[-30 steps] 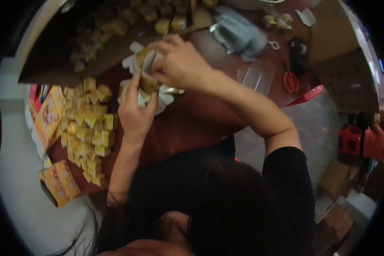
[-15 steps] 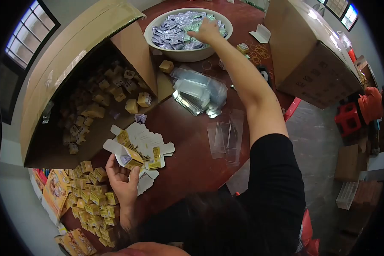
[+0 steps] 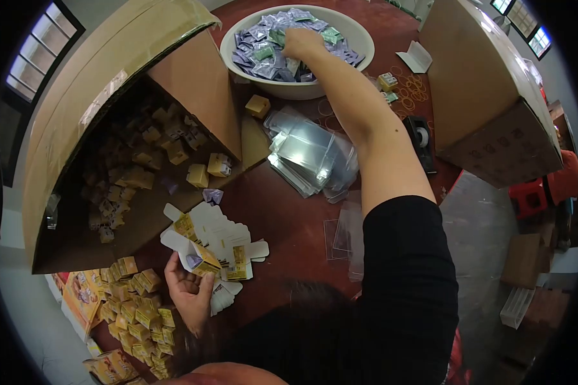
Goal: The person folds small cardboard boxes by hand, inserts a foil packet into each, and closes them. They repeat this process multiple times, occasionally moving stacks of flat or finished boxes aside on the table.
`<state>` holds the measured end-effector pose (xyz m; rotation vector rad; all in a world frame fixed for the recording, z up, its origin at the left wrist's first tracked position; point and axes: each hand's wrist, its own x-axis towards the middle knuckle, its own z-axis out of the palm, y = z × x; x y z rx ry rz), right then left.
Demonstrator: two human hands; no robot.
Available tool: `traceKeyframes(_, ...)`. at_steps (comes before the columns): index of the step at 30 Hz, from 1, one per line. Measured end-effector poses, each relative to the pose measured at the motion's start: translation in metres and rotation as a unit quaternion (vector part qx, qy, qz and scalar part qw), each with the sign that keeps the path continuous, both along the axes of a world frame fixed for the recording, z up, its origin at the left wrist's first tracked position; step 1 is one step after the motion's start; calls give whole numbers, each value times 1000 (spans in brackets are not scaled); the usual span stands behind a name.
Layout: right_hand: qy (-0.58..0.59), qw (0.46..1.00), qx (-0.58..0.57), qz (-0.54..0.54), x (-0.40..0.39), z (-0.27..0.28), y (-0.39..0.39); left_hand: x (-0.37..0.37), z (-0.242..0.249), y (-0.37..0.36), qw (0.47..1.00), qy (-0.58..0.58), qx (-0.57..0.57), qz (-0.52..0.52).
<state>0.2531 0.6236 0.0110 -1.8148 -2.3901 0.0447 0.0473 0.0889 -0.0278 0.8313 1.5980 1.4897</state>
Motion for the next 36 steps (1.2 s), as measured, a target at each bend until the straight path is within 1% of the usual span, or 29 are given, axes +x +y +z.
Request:
traceKeyframes(1, 0, 1000, 0, -1, 4, -2, 8, 0, 3, 0, 999, 26, 15, -16)
traceKeyframes(2, 24, 999, 19, -16, 9, -3, 16, 0, 6, -3, 998, 52, 29, -31)
traceKeyframes(4, 71, 995, 47, -50, 25, -2, 39, -2, 9, -11, 997, 69, 29, -24)
traceKeyframes(5, 129, 990, 44, -33, 39, -4, 52, -3, 11, -16, 996, 85, 29, -18)
traceKeyframes(6, 187, 981, 41, -15, 47, 2, 48, -4, 11, -20, 996, 83, 27, -18)
traceKeyframes(7, 184, 982, 38, -15, 47, 2, 41, -7, 10, -24, 997, 69, 40, -9)
traceKeyframes(8, 200, 979, 33, 1, 54, 10, 45, -9, 8, -30, 997, 55, 48, 2)
traceKeyframes(9, 215, 976, 21, 20, 60, 7, 43, -10, 8, -35, 997, 55, 52, 12)
traceKeyframes(11, 247, 967, -16, 59, 99, -7, 37, -9, 16, -41, 996, 60, 66, 28)
traceKeyframes(12, 265, 961, -32, 77, 111, -14, 22, -11, 16, -45, 995, 70, 73, 26)
traceKeyframes(14, 304, 944, -60, 112, 118, -18, -58, -13, 15, -49, 994, 72, 77, 39)
traceKeyframes(15, 322, 935, -72, 131, 105, -14, -91, -14, 13, -50, 993, 67, 93, 33)
traceKeyframes(18, 371, 903, -117, 182, 37, 8, -255, -8, 16, -48, 991, 69, 114, 17)
traceKeyframes(19, 388, 891, -129, 198, 27, 15, -273, -5, 14, -47, 991, 67, 119, 0)
traceKeyframes(20, 291, 932, -84, 198, 16, -2, -287, -3, 12, -45, 990, 66, 125, -18)
traceKeyframes(21, 191, 961, -35, 196, 0, -27, -304, 0, 9, -42, 986, 100, 132, -34)
traceKeyframes(22, 182, 950, 3, 254, -8, -45, -316, 5, 7, -41, 986, 97, 125, -48)
traceKeyframes(23, 183, 948, -3, 260, -12, -56, -323, 8, 5, -41, 986, 94, 119, -61)
traceKeyframes(24, 139, 962, -19, 234, -17, -66, -327, 6, -5, -41, 979, 134, 131, -77)
traceKeyframes(25, 94, 973, -32, 210, -24, -75, -329, 5, -6, -43, 981, 135, 126, -66)
traceKeyframes(27, 111, 968, -35, 224, -21, -82, -331, 7, -7, -51, 967, 176, 159, -90)
traceKeyframes(28, 142, 961, 32, 234, -19, -76, -339, 10, -2, -56, 974, 149, 154, -68)
traceKeyframes(29, 175, 950, 98, 240, -17, -69, -347, 9, 0, -62, 976, 152, 147, -55)
traceKeyframes(31, 158, 948, 107, 253, -18, -44, -371, 5, 3, -69, 977, 161, 127, -62)
traceKeyframes(32, 271, 906, 24, 326, -20, -29, -390, 5, 4, -70, 978, 162, 123, -56)
traceKeyframes(33, 376, 840, -62, 386, -21, -21, -409, 6, 5, -70, 977, 165, 122, -57)
traceKeyframes(34, 522, 729, -233, 376, -27, -29, -430, 7, 7, -71, 977, 166, 120, -62)
traceKeyframes(35, 492, 722, -278, 400, -28, -25, -443, 7, 9, -71, 978, 163, 116, -64)
traceKeyframes(36, 460, 713, -321, 421, -28, -21, -450, 7, 12, -70, 967, 213, 119, -80)
